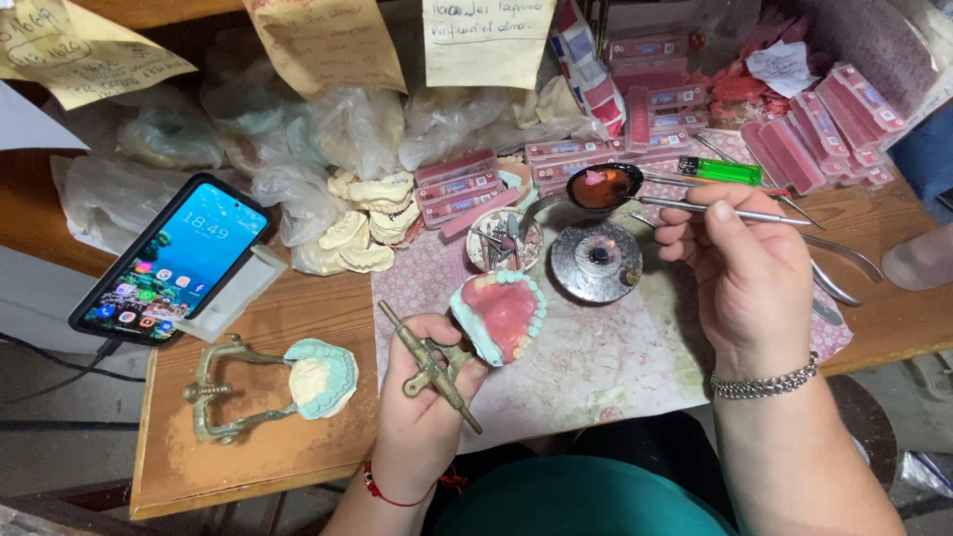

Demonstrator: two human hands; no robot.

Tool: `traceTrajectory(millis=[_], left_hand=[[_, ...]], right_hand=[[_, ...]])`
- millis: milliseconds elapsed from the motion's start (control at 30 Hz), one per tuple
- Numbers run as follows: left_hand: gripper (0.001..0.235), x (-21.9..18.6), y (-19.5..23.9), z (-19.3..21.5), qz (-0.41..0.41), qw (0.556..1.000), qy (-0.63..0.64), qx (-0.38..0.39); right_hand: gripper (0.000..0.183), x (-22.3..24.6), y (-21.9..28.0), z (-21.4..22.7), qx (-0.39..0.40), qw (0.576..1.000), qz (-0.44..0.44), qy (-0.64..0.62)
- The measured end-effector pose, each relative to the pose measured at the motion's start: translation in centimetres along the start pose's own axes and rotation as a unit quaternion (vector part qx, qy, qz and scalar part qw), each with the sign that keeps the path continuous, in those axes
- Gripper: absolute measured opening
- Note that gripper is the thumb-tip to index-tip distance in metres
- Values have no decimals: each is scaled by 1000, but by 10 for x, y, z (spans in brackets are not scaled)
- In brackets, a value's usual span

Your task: Shaping and applying material to a dental prosthesis model using a sculpting tool

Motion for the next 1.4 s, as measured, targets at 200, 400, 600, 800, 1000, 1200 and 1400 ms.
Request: traceTrajectory(millis=[200, 400, 600, 800, 1000, 1200, 1400], left_hand=[[34, 0, -1, -3, 5, 1000, 13, 6], [32, -3, -3, -5, 13, 1000, -9, 16], [30, -2, -2, -5, 33, 999, -30, 13], [28, -4, 0, -9, 42, 998, -14, 41], [28, -2, 0, -12, 23, 997, 4, 71], [27, -3, -2, -13, 25, 997, -25, 67], [26, -4, -2, -13, 49, 996, -28, 69]], right_hand=[[22, 0, 2, 5, -19, 999, -6, -32], [20, -22, 5, 19, -5, 994, -38, -101], [18, -31, 10, 23, 17, 992, -60, -112], [20, -35, 8, 25, 24, 991, -55, -122], [19, -32, 11, 22, 22, 994, -46, -99], [17, -14, 30, 8, 119, 974, 52, -185], [23, -2, 47, -9, 234, 959, 120, -109]])
Point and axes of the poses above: each hand's wrist, its own y-axis away from the middle knuckle, its own z-axis out of the back of the hand, x = y × z, the point moved 4 cm from there along -y, towards the middle knuckle, and after that the axes turned 11 degrees about y, right-handed, at the moved point
